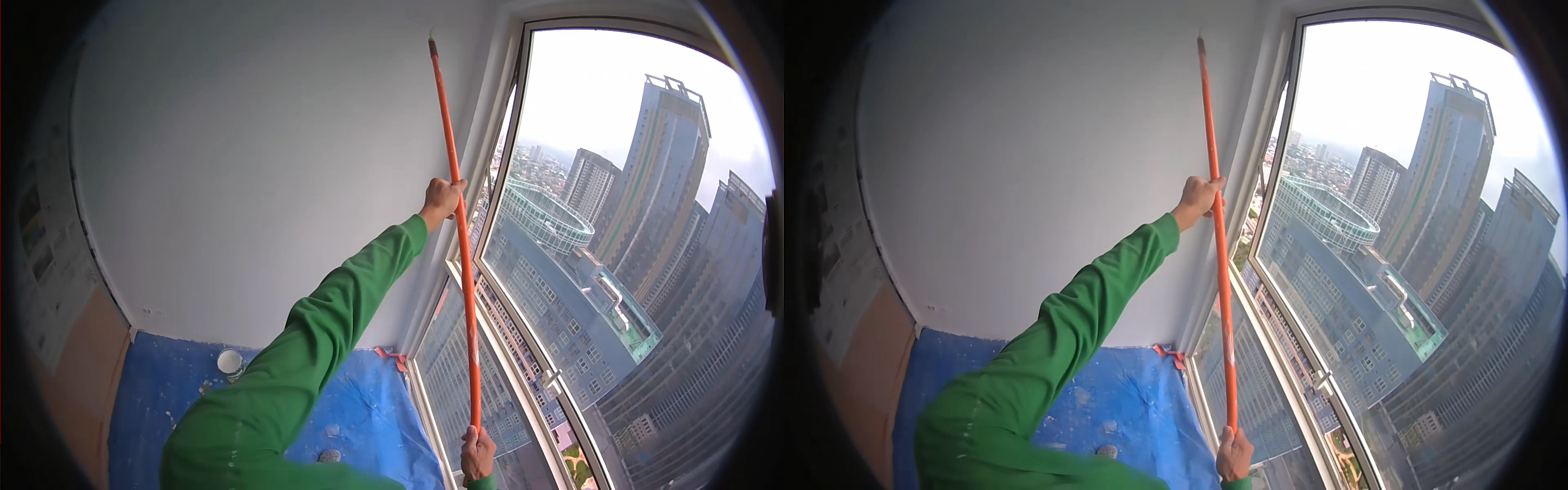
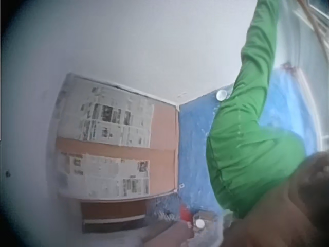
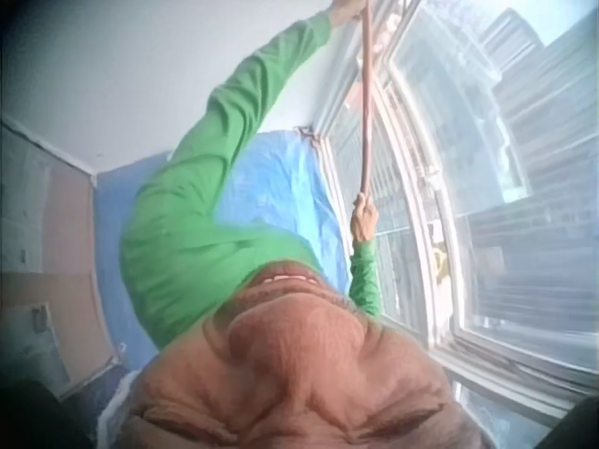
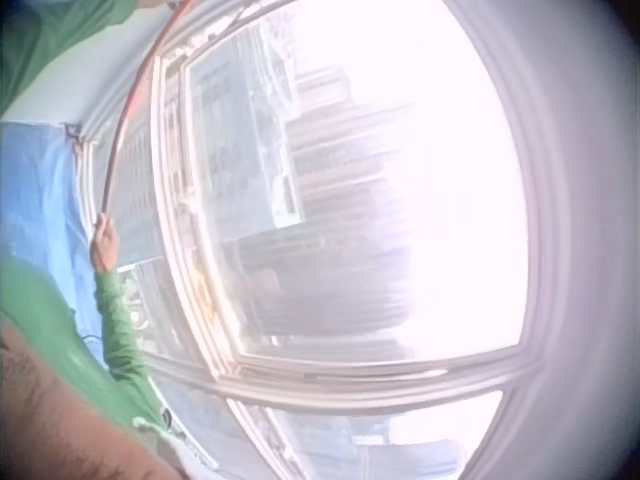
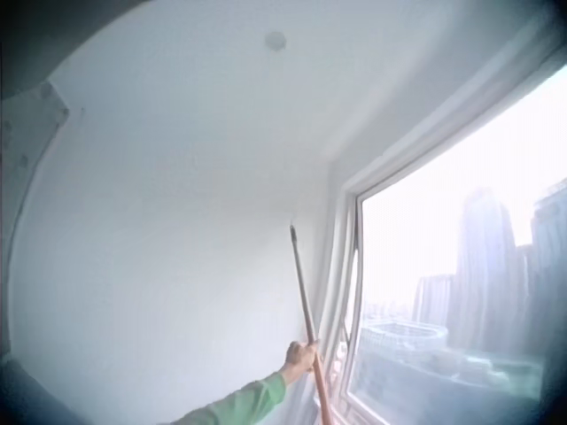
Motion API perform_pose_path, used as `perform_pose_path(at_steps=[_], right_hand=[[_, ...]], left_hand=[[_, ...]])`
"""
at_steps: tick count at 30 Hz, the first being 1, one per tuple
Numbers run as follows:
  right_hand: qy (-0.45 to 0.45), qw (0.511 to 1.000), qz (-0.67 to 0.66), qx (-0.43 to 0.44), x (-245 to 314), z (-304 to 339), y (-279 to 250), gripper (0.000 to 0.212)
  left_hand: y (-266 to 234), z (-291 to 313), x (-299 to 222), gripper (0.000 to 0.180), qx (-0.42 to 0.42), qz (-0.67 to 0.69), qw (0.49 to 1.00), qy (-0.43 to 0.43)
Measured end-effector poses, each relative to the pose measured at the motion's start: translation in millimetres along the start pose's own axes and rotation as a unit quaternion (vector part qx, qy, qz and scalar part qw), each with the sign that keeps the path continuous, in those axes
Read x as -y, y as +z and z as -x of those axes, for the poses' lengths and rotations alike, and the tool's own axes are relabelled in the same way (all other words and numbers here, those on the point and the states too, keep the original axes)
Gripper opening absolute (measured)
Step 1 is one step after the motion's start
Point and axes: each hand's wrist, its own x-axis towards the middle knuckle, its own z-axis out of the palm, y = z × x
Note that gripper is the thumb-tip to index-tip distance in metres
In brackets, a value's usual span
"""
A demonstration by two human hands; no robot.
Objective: The person paints a white ceiling using a paint roller attached to a long orange extension pole. They repeatedly dip the roller into a paint bucket on the floor and apply paint in long strokes. The person briefly touches their face with their left hand before resuming the painting task.
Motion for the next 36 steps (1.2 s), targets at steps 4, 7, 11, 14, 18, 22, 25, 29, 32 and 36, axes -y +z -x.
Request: perform_pose_path(at_steps=[4, 7, 11, 14, 18, 22, 25, 29, 32, 36], right_hand=[[-0.017, 0.997, 0.056, 0.042, -64.5, 39.1, -18.5, 0.047], [0.077, 0.992, 0.054, 0.079, -118.3, 68.8, -29.1, 0.048], [0.157, 0.982, -0.042, 0.091, -122.6, 106.9, -43.4, 0.047], [0.203, 0.974, 0.057, 0.081, -304.6, 156.3, -43.8, 0.026], [-0.014, 0.954, 0.269, 0.134, -293.7, 204.2, -57.6, 0.036], [0.044, 0.928, 0.325, 0.178, -337.5, 255.2, -76.0, 0.047], [-0.176, 0.891, 0.415, 0.054, -363.4, 291.2, -73.2, 0.054], [0.072, 0.933, 0.318, 0.152, -357.6, 292.8, -63.7, 0.055], [0.127, 0.936, 0.289, 0.158, -345.9, 285.4, -52.3, 0.055], [0.127, 0.942, 0.268, 0.155, -339.5, 263.7, -40.0, 0.056]], left_hand=[[1.9, 40.2, 52.5, 0.041, 0.005, 0.016, 0.999, -0.032], [4.8, 82.0, 86.0, 0.041, 0.022, 0.008, 0.998, -0.061], [8.9, 132.1, 139.4, 0.044, 0.0, 0.046, 0.996, -0.082], [23.3, 175.3, 163.1, 0.044, 0.006, 0.058, 0.991, -0.124], [13.9, 231.4, 209.1, 0.044, 0.013, 0.038, 0.981, -0.188], [24.1, 276.8, 249.7, 0.044, 0.012, 0.058, 0.967, -0.25], [18.7, 306.0, 279.9, 0.045, 0.005, 0.024, 0.963, -0.269], [14.9, 326.8, 286.7, 0.045, -0.029, 0.0, 0.961, -0.274], [10.1, 320.6, 245.4, 0.046, -0.019, -0.053, 0.972, -0.228], [5.3, 294.3, 211.3, 0.047, -0.013, -0.091, 0.979, -0.184]])
